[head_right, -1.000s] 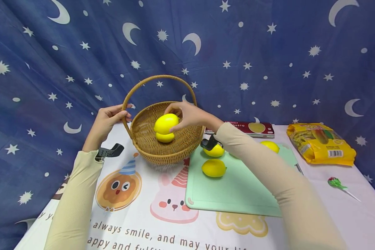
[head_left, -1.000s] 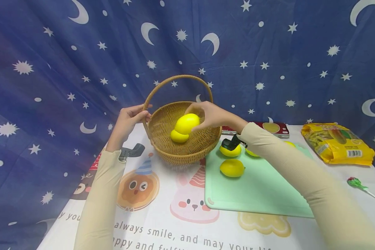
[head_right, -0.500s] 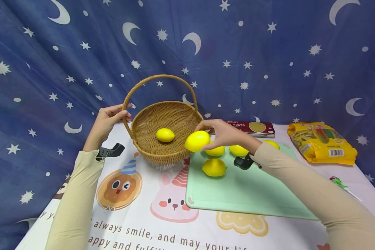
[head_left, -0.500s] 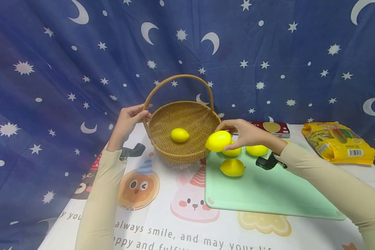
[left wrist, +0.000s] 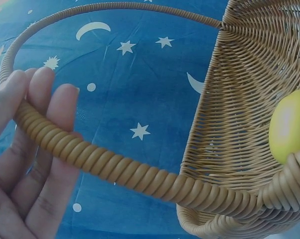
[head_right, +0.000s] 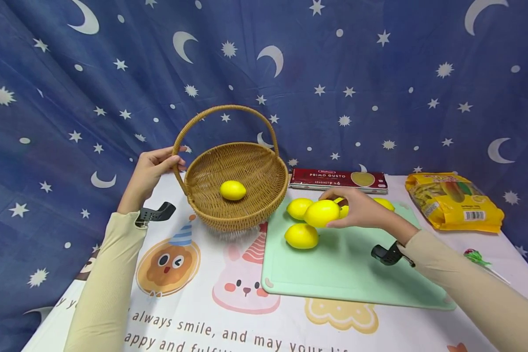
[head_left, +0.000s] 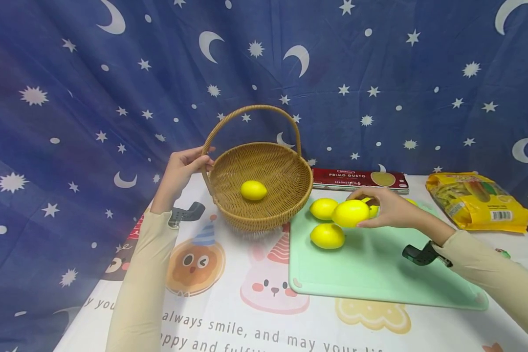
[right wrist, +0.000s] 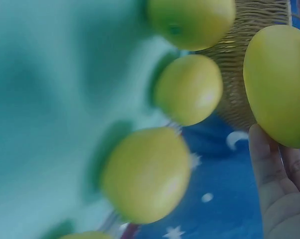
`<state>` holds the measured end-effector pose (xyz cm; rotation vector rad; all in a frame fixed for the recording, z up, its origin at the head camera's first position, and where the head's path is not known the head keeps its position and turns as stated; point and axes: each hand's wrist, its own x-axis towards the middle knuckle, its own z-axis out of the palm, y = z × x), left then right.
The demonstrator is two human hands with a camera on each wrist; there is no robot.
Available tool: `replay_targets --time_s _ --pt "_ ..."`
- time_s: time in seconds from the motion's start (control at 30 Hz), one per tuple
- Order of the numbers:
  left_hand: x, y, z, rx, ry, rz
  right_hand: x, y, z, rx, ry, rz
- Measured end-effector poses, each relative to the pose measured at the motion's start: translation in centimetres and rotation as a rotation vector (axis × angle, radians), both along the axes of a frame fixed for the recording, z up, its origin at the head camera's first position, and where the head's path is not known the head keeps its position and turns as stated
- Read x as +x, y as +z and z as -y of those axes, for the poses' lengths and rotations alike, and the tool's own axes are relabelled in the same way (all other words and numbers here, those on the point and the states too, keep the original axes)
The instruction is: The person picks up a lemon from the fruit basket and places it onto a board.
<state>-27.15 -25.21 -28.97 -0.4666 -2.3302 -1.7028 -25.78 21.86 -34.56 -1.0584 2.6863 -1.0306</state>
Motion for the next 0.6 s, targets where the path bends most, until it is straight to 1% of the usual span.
replay_targets --time_s 0.1,0.2,0.4,0.6 --pt "0.0 0.0 -0.1 0.01 -0.001 0.002 0.4 -1.2 -1.3 -0.005 -0.032 -0.014" --pt "0.0 -0.1 -0.1 0.011 0.001 0.0 0.6 -2.3 -2.4 -0.006 -0.064 -0.002" --pt "0.0 -0.1 0.0 0.006 0.0 0.001 1.1 -3.7 -3.7 0.058 -0.136 0.004" --pt "-0.1 -0.1 0.0 0.013 0.002 0.003 1.3 -5.0 -4.1 0.102 -0.14 -0.012"
